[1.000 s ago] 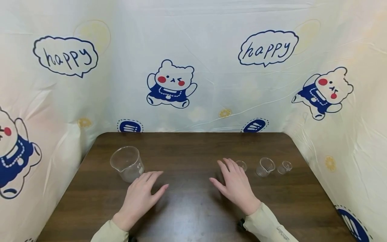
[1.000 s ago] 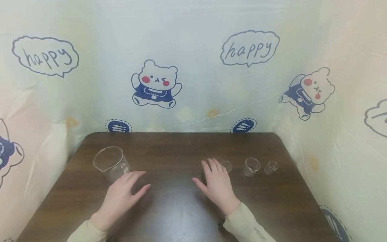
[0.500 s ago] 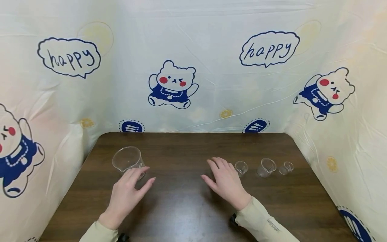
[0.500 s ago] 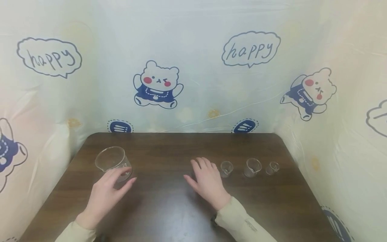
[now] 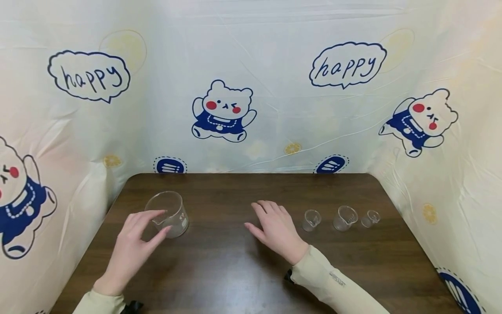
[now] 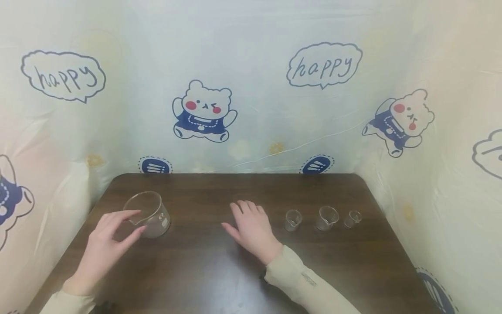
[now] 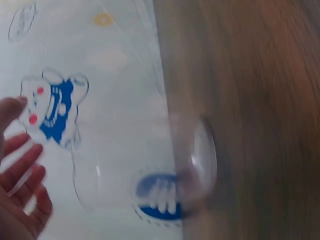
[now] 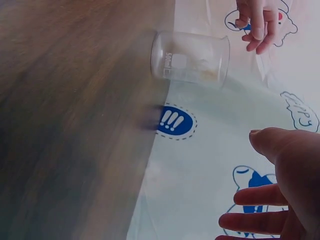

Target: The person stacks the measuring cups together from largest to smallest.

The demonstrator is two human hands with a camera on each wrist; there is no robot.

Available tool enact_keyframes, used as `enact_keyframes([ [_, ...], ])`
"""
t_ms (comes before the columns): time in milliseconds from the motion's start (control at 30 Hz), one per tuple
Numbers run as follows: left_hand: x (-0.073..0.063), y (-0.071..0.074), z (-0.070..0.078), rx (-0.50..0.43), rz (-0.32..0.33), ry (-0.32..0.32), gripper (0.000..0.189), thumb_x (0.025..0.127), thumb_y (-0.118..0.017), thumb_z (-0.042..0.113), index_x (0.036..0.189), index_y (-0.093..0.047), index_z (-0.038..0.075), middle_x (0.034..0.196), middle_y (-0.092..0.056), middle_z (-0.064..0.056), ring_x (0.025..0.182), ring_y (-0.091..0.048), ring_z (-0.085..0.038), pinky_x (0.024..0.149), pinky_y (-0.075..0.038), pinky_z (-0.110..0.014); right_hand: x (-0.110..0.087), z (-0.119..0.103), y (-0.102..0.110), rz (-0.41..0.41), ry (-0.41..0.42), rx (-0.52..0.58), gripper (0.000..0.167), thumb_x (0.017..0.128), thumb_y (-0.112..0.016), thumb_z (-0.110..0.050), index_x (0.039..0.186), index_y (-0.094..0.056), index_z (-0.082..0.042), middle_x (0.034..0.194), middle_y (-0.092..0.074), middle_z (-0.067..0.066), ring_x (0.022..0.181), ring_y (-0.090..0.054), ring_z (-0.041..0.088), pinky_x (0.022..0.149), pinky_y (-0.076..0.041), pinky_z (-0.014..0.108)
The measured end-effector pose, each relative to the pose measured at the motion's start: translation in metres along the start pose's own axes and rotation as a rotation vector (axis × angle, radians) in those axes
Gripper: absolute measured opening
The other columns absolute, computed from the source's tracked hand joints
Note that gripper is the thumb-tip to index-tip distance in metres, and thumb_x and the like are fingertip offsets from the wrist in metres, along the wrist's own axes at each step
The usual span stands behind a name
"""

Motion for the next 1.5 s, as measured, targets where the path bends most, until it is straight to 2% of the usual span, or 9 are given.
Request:
enact_keyframes([
  [100, -0.001, 0.011, -0.015, -0.024, 0.025, 0.038, 0.056, 0.064, -0.090, -0.008, 0.117, -0.075, 0.004, 0.108, -0.071, -0.010, 0.099, -0.052, -0.010, 0.088, -0.037, -0.007, 0.008, -0.007, -0.002, -0.004, 0.013, -0.012, 0.054, 0.101, -0.064, -0.052, 0.133, -0.066, -0.009, 0.126, -0.069, 0.009, 0.115, -0.066, 0.028, 0.092, -0.056, 0.047],
  [200, -0.005, 0.020, -0.036, -0.043, 0.034, 0.118, 0.055, 0.066, -0.091, -0.011, 0.116, -0.076, 0.005, 0.107, -0.070, -0.005, 0.093, -0.051, 0.000, 0.078, -0.039, -0.006, 0.016, -0.016, -0.004, -0.008, 0.032, -0.021, 0.053, 0.101, -0.063, -0.053, 0.133, -0.065, -0.010, 0.125, -0.070, 0.007, 0.112, -0.067, 0.027, 0.091, -0.057, 0.045],
  [433, -0.018, 0.026, -0.088, -0.128, 0.017, 0.366, 0.051, 0.081, -0.086, -0.005, 0.128, -0.070, 0.006, 0.117, -0.067, 0.021, 0.096, -0.060, 0.007, 0.078, -0.045, -0.006, 0.036, -0.039, -0.008, -0.016, 0.072, -0.032, 0.053, 0.102, -0.061, -0.054, 0.134, -0.064, -0.011, 0.123, -0.071, 0.005, 0.109, -0.069, 0.023, 0.090, -0.057, 0.040],
  [567, -0.025, 0.024, -0.106, -0.173, -0.022, 0.434, 0.053, 0.085, -0.084, 0.000, 0.135, -0.066, 0.006, 0.120, -0.065, 0.028, 0.094, -0.064, 0.010, 0.078, -0.047, -0.006, 0.045, -0.050, -0.012, -0.026, 0.088, -0.040, 0.052, 0.103, -0.060, -0.055, 0.133, -0.065, -0.012, 0.123, -0.072, 0.003, 0.108, -0.069, 0.022, 0.089, -0.057, 0.038],
  [667, -0.029, 0.021, -0.115, -0.201, -0.077, 0.445, 0.053, 0.087, -0.083, 0.001, 0.137, -0.064, 0.004, 0.121, -0.063, 0.031, 0.094, -0.065, 0.011, 0.078, -0.049, -0.006, 0.053, -0.057, -0.018, -0.035, 0.095, -0.050, 0.052, 0.103, -0.059, -0.055, 0.132, -0.066, -0.013, 0.120, -0.072, 0.003, 0.105, -0.070, 0.021, 0.087, -0.057, 0.037],
  [900, -0.031, 0.013, -0.126, -0.215, -0.205, 0.417, 0.054, 0.091, -0.081, 0.007, 0.140, -0.060, 0.003, 0.123, -0.058, 0.035, 0.100, -0.062, 0.012, 0.079, -0.051, -0.008, 0.069, -0.067, -0.039, -0.080, 0.094, -0.058, 0.049, 0.103, -0.058, -0.056, 0.128, -0.066, -0.014, 0.111, -0.073, 0.001, 0.093, -0.069, 0.018, 0.078, -0.057, 0.032],
  [1133, -0.031, 0.008, -0.127, -0.216, -0.262, 0.387, 0.061, 0.091, -0.082, 0.009, 0.146, -0.056, 0.004, 0.132, -0.058, 0.027, 0.113, -0.055, 0.016, 0.083, -0.051, -0.009, 0.080, -0.080, -0.057, -0.132, 0.112, -0.004, 0.053, 0.103, -0.057, -0.058, 0.129, -0.065, -0.013, 0.112, -0.074, 0.000, 0.095, -0.071, 0.016, 0.077, -0.058, 0.028],
  [1300, -0.030, 0.002, -0.129, -0.241, -0.291, 0.369, 0.065, 0.091, -0.081, 0.008, 0.150, -0.053, 0.005, 0.135, -0.055, 0.030, 0.117, -0.052, 0.017, 0.083, -0.053, -0.011, 0.091, -0.092, -0.070, -0.208, 0.107, 0.059, 0.059, 0.103, -0.055, -0.060, 0.138, -0.062, -0.012, 0.122, -0.073, 0.002, 0.103, -0.071, 0.016, 0.083, -0.059, 0.028],
  [1500, -0.027, -0.003, -0.130, -0.286, -0.306, 0.369, 0.066, 0.090, -0.081, 0.004, 0.149, -0.052, -0.001, 0.133, -0.053, 0.032, 0.115, -0.054, 0.016, 0.082, -0.053, -0.011, 0.101, -0.107, -0.082, -0.245, 0.080, 0.174, 0.061, 0.101, -0.059, -0.059, 0.140, -0.061, -0.012, 0.121, -0.073, 0.000, 0.102, -0.071, 0.013, 0.078, -0.059, 0.024],
])
Point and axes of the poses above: each hand's wrist, its own x-axis towards the middle knuckle, its own y-axis out of the back of the hand, z = x × y, the point moved 6 cm from there along x, towards the middle knuckle
